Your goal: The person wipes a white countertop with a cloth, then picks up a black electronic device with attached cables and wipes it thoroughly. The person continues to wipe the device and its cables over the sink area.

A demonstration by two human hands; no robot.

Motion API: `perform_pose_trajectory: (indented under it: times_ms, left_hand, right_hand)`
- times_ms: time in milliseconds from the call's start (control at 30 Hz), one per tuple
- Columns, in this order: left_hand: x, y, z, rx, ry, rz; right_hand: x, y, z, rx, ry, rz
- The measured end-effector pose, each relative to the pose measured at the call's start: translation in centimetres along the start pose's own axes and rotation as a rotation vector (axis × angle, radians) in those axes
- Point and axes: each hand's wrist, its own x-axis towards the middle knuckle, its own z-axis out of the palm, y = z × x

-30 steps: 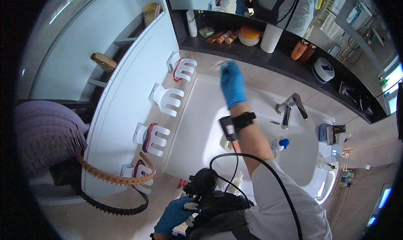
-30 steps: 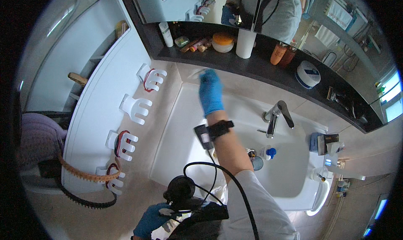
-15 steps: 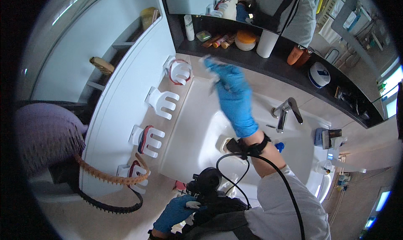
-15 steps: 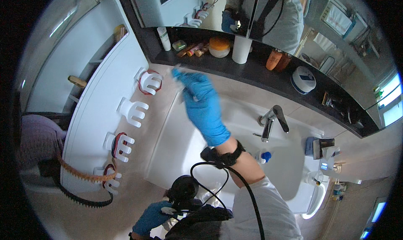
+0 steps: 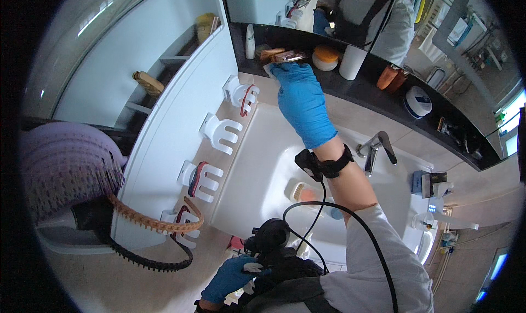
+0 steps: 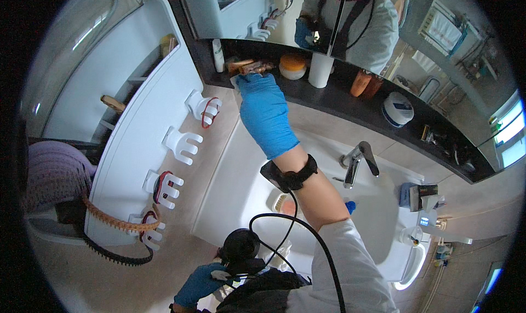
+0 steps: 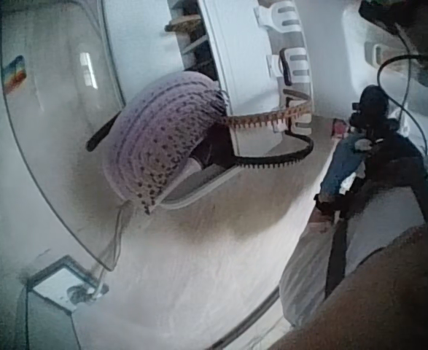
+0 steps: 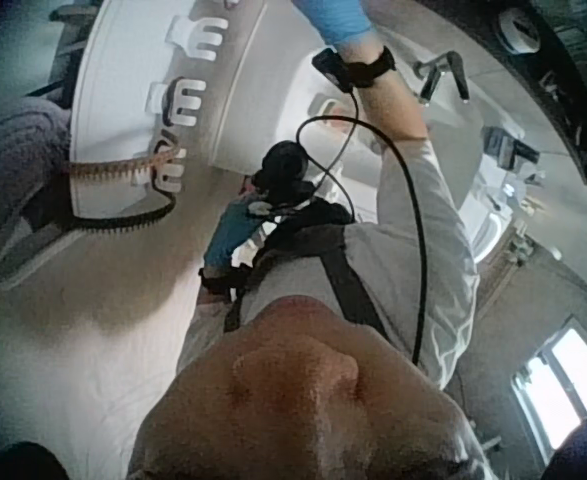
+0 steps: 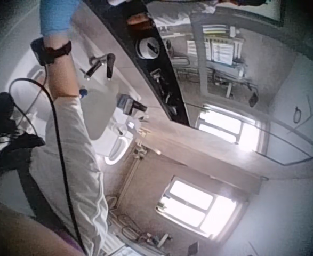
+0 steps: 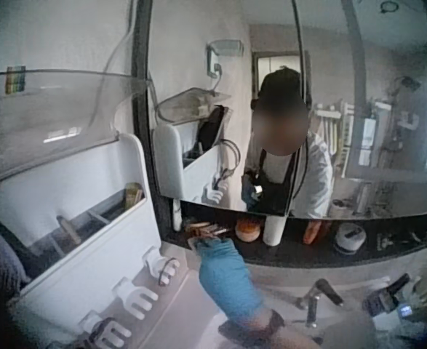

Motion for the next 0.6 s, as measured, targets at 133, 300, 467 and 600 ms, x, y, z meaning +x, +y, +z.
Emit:
perform_pose_trajectory:
  times_ms: [133,300,467,600]
  left_hand:
    - [-0.1,-0.2,0.0,-0.050,0.003,-0.008]
    - [-0.4,0.1,0.0,-0.038,-0.019,-0.072]
    - [-0.7,0.2,-0.2,-0.029,0.002,-0.072]
    - [-1.0,-0.1,-0.1,-0.078,0.004,-0.120]
  right_hand:
    - [0.4,-0.6,0.3,-0.064,-0.058,0.017]
    - [0.2,-1.4,0.1,-0.061,0.004,0.135]
    - [-4.2,-1.9,1.7,0.293,-0.049,0.184]
    - [-9.0,1.4,6.8,0.444,-0.150,0.437]
